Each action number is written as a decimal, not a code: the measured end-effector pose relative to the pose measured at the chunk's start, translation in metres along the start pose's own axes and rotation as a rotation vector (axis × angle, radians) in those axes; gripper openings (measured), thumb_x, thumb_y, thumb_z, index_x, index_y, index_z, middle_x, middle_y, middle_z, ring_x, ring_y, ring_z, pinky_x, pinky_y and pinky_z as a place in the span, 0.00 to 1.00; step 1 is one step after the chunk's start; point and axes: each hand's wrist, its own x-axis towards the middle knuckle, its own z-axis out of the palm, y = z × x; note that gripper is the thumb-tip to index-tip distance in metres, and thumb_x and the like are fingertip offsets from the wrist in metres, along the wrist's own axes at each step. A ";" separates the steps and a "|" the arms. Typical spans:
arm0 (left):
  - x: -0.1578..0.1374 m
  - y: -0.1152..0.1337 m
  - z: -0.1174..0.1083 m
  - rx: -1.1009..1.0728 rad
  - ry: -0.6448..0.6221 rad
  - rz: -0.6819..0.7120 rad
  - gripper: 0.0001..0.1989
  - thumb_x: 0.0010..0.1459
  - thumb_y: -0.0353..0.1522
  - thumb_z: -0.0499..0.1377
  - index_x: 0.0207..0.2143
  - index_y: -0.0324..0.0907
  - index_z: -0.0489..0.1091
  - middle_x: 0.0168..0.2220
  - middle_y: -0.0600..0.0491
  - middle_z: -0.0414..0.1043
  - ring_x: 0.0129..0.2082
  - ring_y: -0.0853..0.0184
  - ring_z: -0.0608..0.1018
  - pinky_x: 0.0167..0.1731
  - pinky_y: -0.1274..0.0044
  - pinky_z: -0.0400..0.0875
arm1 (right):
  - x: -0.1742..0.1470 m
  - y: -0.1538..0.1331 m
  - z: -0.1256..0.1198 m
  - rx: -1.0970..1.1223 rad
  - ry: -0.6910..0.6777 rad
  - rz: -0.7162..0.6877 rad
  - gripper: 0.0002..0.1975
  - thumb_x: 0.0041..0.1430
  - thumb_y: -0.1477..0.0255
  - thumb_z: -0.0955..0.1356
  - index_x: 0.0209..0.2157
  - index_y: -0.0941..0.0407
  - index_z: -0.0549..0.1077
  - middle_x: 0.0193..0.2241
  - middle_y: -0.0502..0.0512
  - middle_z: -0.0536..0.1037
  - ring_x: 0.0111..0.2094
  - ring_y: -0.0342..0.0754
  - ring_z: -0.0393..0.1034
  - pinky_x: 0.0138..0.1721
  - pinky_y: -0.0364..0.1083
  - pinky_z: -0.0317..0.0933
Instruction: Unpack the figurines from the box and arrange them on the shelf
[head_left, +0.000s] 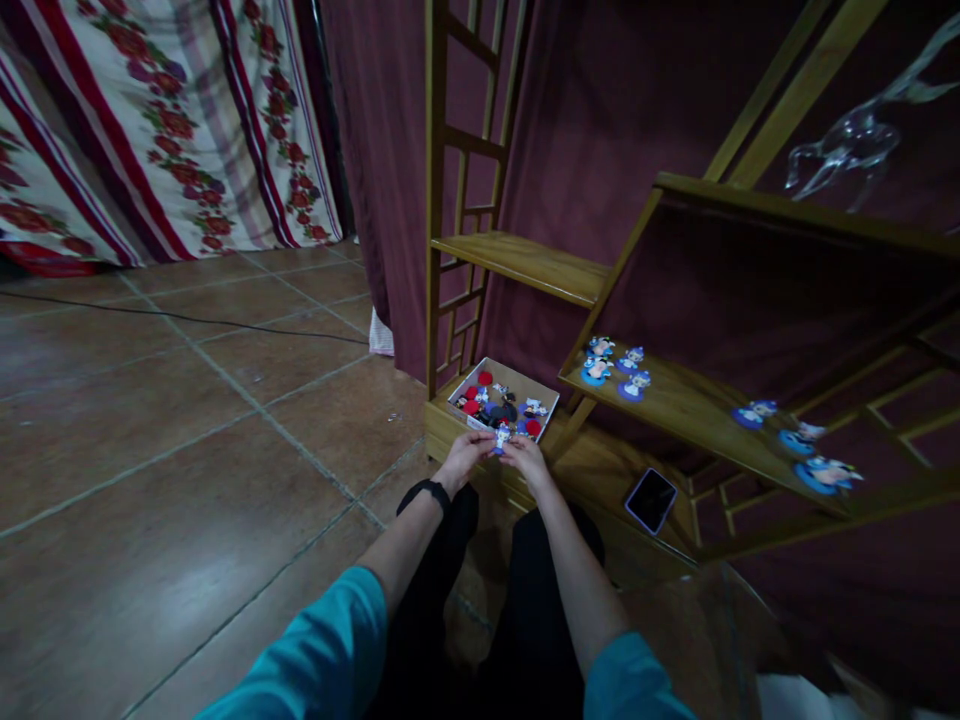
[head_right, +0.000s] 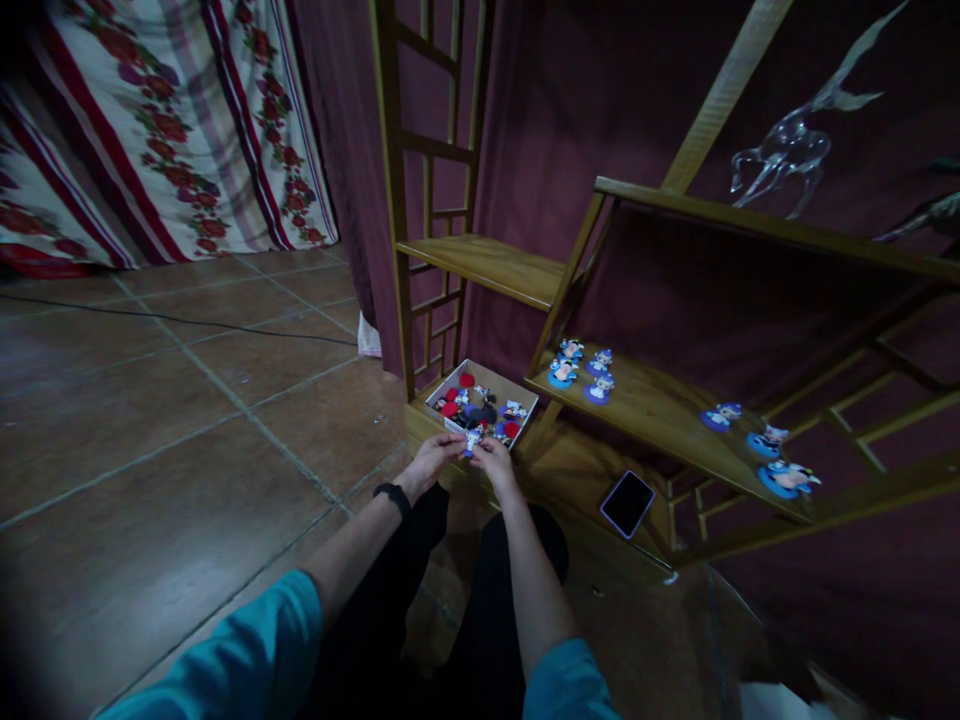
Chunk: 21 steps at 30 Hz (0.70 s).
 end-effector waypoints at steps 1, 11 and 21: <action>0.000 0.000 0.000 0.019 -0.017 0.008 0.16 0.37 0.30 0.68 0.31 0.35 0.72 0.28 0.51 0.74 0.26 0.71 0.74 0.32 0.78 0.67 | 0.000 0.000 0.000 0.001 0.000 0.000 0.14 0.33 0.68 0.74 0.24 0.58 0.70 0.23 0.48 0.73 0.23 0.42 0.69 0.30 0.45 0.67; 0.007 -0.013 0.000 0.246 -0.065 0.186 0.18 0.35 0.27 0.66 0.33 0.36 0.70 0.25 0.56 0.72 0.25 0.72 0.72 0.30 0.78 0.67 | -0.002 -0.001 -0.001 0.014 0.022 -0.008 0.13 0.33 0.71 0.73 0.26 0.58 0.71 0.24 0.49 0.74 0.27 0.43 0.69 0.32 0.45 0.66; 0.004 -0.015 0.001 0.763 -0.028 0.447 0.19 0.42 0.24 0.61 0.41 0.38 0.69 0.38 0.50 0.71 0.34 0.67 0.74 0.38 0.73 0.69 | -0.003 -0.001 -0.005 -0.004 -0.004 -0.022 0.14 0.34 0.71 0.72 0.28 0.57 0.72 0.23 0.48 0.73 0.28 0.44 0.69 0.34 0.46 0.65</action>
